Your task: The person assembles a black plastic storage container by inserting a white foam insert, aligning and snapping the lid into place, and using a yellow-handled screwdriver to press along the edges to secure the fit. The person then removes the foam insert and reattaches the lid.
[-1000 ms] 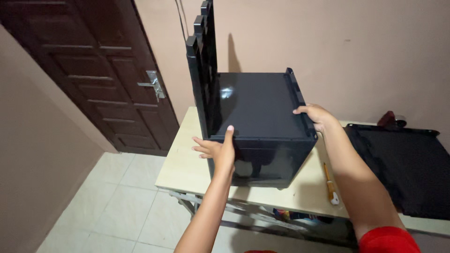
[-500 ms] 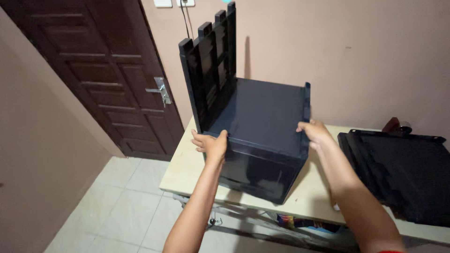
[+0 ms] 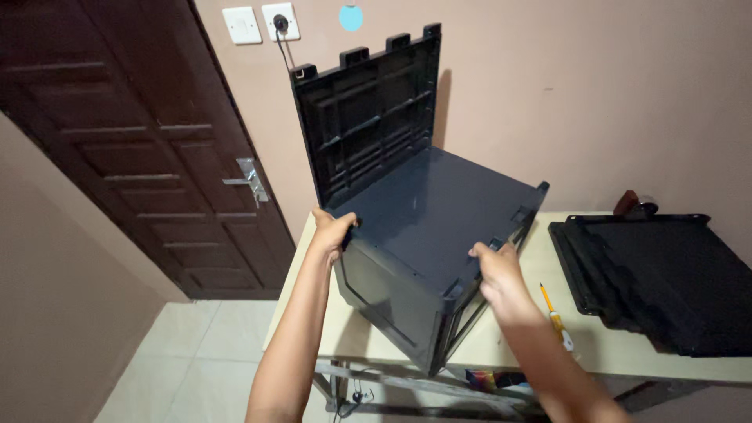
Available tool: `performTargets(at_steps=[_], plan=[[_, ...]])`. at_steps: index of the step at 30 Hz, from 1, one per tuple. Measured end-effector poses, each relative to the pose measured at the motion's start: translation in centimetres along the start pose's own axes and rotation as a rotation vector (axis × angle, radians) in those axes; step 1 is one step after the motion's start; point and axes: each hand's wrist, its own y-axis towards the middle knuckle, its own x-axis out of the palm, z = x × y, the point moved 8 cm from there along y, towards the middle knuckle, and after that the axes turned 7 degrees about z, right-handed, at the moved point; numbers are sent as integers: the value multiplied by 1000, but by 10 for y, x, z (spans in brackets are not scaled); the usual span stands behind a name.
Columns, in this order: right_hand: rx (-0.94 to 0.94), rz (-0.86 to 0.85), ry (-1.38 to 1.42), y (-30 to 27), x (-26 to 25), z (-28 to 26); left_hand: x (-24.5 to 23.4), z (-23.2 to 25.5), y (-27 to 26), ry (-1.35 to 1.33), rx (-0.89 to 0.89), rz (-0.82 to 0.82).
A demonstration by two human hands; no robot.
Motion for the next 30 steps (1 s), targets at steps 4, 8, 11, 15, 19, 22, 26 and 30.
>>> performTargets(at_steps=[4,8,11,15,19,22,26,30], plan=[[11,182,15,-20,6,17,13,-2,16,-67,-121,-156],[-12,271,-22,-17,12,42,24,5,39,-48,-123,-251],[-126,298,-112,-13,15,48,26,3,56,57,-157,-259],[-74,253,-68,-18,18,47,30,7,59,40,-118,-271],[-17,133,56,-40,19,33,31,17,43,-64,-78,-248],[-101,120,-31,-38,0,9,36,22,11,-178,-36,-238],[-121,219,-66,-4,-34,-22,35,26,-34,-20,79,-144],[-234,158,-14,48,-57,-54,40,20,-78,42,107,-107]])
